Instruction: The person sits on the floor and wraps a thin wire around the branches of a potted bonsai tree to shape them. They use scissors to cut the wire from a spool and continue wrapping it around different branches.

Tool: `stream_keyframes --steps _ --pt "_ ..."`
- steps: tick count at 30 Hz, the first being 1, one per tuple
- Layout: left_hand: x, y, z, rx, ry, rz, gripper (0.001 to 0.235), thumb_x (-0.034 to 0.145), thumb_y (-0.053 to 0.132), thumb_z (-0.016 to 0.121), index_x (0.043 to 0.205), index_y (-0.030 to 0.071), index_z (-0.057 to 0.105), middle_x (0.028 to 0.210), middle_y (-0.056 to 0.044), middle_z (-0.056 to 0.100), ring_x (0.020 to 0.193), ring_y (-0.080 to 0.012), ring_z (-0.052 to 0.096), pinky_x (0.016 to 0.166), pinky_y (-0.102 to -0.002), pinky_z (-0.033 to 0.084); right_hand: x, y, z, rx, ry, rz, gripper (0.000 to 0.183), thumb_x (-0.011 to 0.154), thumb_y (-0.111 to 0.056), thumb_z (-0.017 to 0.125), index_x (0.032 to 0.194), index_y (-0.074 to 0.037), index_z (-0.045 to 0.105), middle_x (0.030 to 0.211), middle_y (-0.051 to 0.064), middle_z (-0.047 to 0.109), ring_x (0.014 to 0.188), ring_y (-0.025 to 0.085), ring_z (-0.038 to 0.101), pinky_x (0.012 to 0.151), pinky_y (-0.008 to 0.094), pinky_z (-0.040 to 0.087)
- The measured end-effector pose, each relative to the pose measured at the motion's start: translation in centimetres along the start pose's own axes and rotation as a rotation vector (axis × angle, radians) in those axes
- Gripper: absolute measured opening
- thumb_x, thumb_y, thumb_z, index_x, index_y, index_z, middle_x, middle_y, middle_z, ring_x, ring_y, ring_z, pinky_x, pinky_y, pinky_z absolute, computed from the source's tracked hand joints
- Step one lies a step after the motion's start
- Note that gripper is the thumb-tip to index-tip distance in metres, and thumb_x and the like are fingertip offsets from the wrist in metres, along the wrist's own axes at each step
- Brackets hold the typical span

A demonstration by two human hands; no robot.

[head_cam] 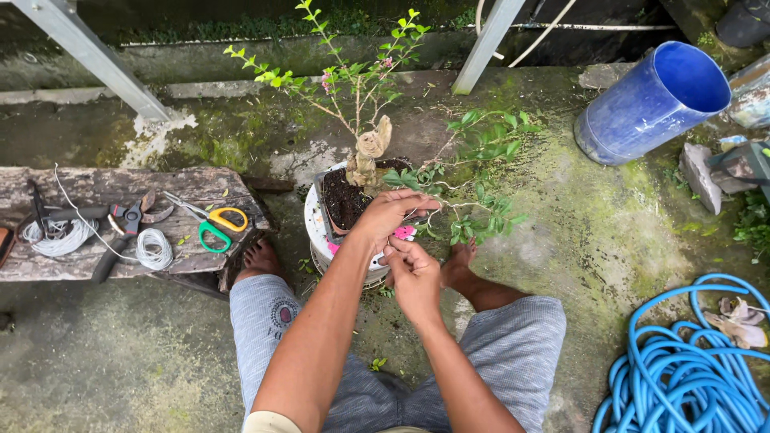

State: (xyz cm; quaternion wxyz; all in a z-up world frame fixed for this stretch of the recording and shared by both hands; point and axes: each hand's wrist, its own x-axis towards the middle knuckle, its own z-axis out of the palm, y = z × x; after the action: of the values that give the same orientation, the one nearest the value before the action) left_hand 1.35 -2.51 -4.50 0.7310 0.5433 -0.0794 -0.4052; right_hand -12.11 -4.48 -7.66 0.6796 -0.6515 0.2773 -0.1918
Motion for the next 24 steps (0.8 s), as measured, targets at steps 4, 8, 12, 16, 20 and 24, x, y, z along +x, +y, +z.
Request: stream_keyframes --steps 4,8,12,16,20,24 --pt "1.4 -1.6 -0.4 0.009 0.004 0.005 0.021 0.094 0.017 0.075 0.112 0.007 0.081 0.109 -0.014 0.082 0.086 -0.0075 0.07 0.082 -0.018 0.05 1.3 2.4 0.1 0.217 0.031 0.211 0.023 0.102 -0.008 0.066 0.122 0.002 0.069 0.08 0.013 0.076 0.047 0.01 0.062 0.037 0.017 0.04" --pt "0.7 -0.9 0.0 0.049 0.047 -0.016 0.019 0.098 0.012 0.072 0.113 0.007 0.081 0.108 -0.012 0.082 0.097 -0.0144 0.067 0.1 -0.03 0.048 3.6 4.8 -1.2 0.237 0.041 0.273 0.009 0.102 -0.011 0.07 0.107 -0.003 0.071 0.082 0.014 0.077 0.047 0.012 0.065 0.034 0.017 0.042" --pt "2.6 -3.4 -0.6 0.055 0.088 -0.004 0.016 0.1 0.012 0.073 0.113 0.011 0.081 0.114 -0.007 0.081 0.11 -0.0163 0.068 0.108 -0.036 0.041 5.4 6.3 -3.2 0.138 0.05 0.262 0.006 0.101 -0.011 0.073 0.105 -0.006 0.073 0.087 0.013 0.079 0.052 0.014 0.069 0.035 0.018 0.045" --pt "2.3 -4.1 -0.7 0.078 0.122 0.013 0.02 0.1 0.01 0.071 0.116 0.014 0.082 0.115 -0.006 0.081 0.108 -0.0149 0.071 0.108 -0.034 0.044 5.7 5.3 -5.5 -0.045 0.083 0.286 0.01 0.103 -0.008 0.069 0.111 -0.003 0.074 0.091 0.016 0.079 0.057 0.016 0.07 0.04 0.02 0.048" --pt "3.4 -5.0 -0.3 -0.017 0.171 0.038 0.017 0.096 0.009 0.075 0.111 0.009 0.082 0.099 -0.004 0.081 0.089 -0.0108 0.073 0.086 -0.026 0.058 6.9 4.1 -8.0 -0.193 0.193 0.184 0.007 0.102 -0.006 0.071 0.106 -0.004 0.076 0.083 0.015 0.077 0.052 0.016 0.068 0.037 0.021 0.045" --pt "3.1 -5.3 0.3 -0.01 0.228 0.068 0.014 0.091 0.009 0.079 0.105 0.012 0.083 0.093 0.0 0.079 0.084 -0.0059 0.071 0.08 -0.021 0.059 6.6 4.3 -10.5 -0.245 0.211 0.365 0.015 0.106 -0.005 0.064 0.12 -0.002 0.069 0.081 0.011 0.072 0.045 0.012 0.057 0.034 0.023 0.042"
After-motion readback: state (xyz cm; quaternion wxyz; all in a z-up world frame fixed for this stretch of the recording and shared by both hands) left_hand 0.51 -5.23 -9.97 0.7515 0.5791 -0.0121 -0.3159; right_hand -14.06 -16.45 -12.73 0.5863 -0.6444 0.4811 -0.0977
